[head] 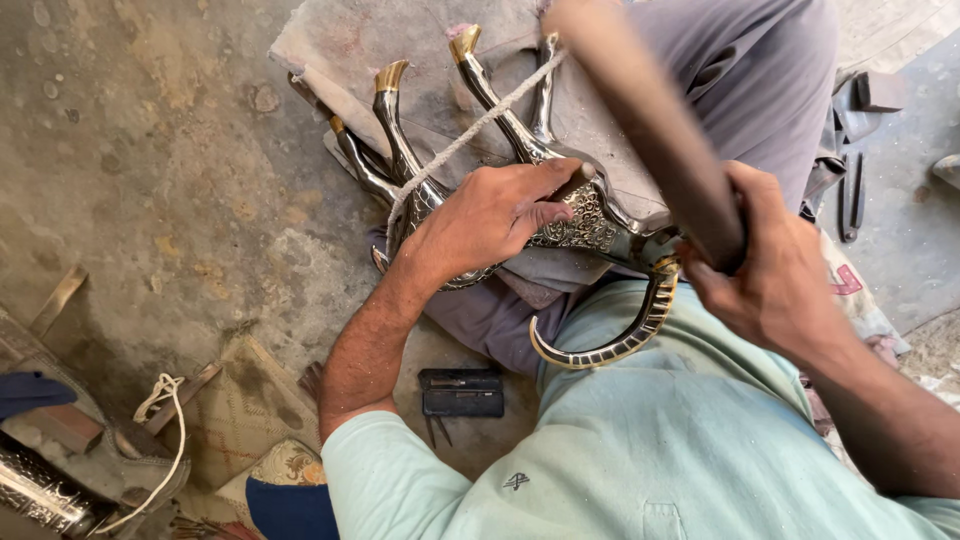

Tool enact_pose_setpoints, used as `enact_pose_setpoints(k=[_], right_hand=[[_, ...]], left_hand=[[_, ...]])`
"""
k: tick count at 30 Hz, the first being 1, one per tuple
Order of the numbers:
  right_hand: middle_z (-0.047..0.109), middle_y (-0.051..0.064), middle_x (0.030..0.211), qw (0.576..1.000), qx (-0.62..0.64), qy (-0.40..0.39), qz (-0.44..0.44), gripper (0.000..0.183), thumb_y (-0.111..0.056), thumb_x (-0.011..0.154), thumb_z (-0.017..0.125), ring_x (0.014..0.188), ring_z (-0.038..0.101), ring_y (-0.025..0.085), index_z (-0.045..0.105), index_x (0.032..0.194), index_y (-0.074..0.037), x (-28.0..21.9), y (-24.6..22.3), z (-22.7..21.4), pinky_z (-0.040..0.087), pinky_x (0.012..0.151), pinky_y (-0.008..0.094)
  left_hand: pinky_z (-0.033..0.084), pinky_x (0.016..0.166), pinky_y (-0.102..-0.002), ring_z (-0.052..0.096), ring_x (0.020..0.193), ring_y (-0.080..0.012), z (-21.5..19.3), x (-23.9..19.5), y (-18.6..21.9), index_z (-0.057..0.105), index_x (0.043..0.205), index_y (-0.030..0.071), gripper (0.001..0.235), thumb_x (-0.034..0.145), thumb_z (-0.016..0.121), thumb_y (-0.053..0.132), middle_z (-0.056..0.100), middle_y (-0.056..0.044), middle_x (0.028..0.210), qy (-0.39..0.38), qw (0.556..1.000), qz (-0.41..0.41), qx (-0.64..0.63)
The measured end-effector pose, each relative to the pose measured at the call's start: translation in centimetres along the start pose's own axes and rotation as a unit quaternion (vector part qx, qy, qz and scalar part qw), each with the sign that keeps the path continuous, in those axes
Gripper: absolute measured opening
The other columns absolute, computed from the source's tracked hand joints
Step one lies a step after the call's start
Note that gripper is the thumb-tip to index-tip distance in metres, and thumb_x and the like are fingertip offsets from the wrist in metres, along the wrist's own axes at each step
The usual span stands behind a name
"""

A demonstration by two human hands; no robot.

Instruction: The person uses a small metal punch and a wooden mallet to emboss decorative patterns onto a silver-colored metal object shaped like an elephant. The object is secured with rope on a cushioned surface. The person repeatedly strikes the punch to create textured designs on the surface.

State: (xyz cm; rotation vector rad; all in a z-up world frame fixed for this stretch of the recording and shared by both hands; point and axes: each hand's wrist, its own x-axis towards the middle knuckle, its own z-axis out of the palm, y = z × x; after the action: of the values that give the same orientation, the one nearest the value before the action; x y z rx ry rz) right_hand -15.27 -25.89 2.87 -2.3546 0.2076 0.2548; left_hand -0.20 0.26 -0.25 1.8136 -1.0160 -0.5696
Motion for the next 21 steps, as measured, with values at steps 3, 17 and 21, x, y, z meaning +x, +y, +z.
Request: enact_pose_setpoints(k=[3, 17, 21], right_hand=[[0.07, 0.022, 0.097, 0.999, 0.031, 0.001, 0.026, 0.07, -0.011, 0.082, 0.074, 0.086, 0.072, 0.036, 0.038, 0.141, -0.007, 0.2, -0.4, -0.4, 0.057, 0.075, 0.048], [0.069, 0.027, 0.1, 0.999, -0.035, 0.007, -0.021, 0.067, -0.011, 0.079, 0.076, 0.088, 0.072, 0.041, 0.043, 0.137, -0.006, -0.5, 1.6, 1.0, 0.057, 0.077, 0.048], [0.068, 0.024, 0.097, 1.0, -0.013, -0.02, -0.014, 0.069, -0.01, 0.08, 0.075, 0.085, 0.071, 0.04, 0.04, 0.139, -0.005, -0.4, 1.6, 1.4, 0.056, 0.075, 0.047]], left_hand=[[0.061, 0.078, -0.04, 0.076, 0.089, -0.0307, -0.2, 0.2, 0.0, 0.057, 0.137, 0.009, 0.041, 0.101, 0.072, 0.021, 0.074, -0.016, 0.11, -0.023, 0.998, -0.016, 0.05], [0.058, 0.075, -0.043, 0.074, 0.09, -0.0355, -0.4, 0.3, 0.2, 0.059, 0.134, 0.009, 0.038, 0.101, 0.07, 0.024, 0.072, -0.017, 0.107, -0.015, 0.998, -0.005, 0.057], [0.057, 0.078, -0.044, 0.073, 0.094, -0.0378, -0.5, 0.1, 0.4, 0.062, 0.127, 0.008, 0.03, 0.103, 0.071, 0.025, 0.073, -0.017, 0.104, -0.034, 0.996, -0.012, 0.081]])
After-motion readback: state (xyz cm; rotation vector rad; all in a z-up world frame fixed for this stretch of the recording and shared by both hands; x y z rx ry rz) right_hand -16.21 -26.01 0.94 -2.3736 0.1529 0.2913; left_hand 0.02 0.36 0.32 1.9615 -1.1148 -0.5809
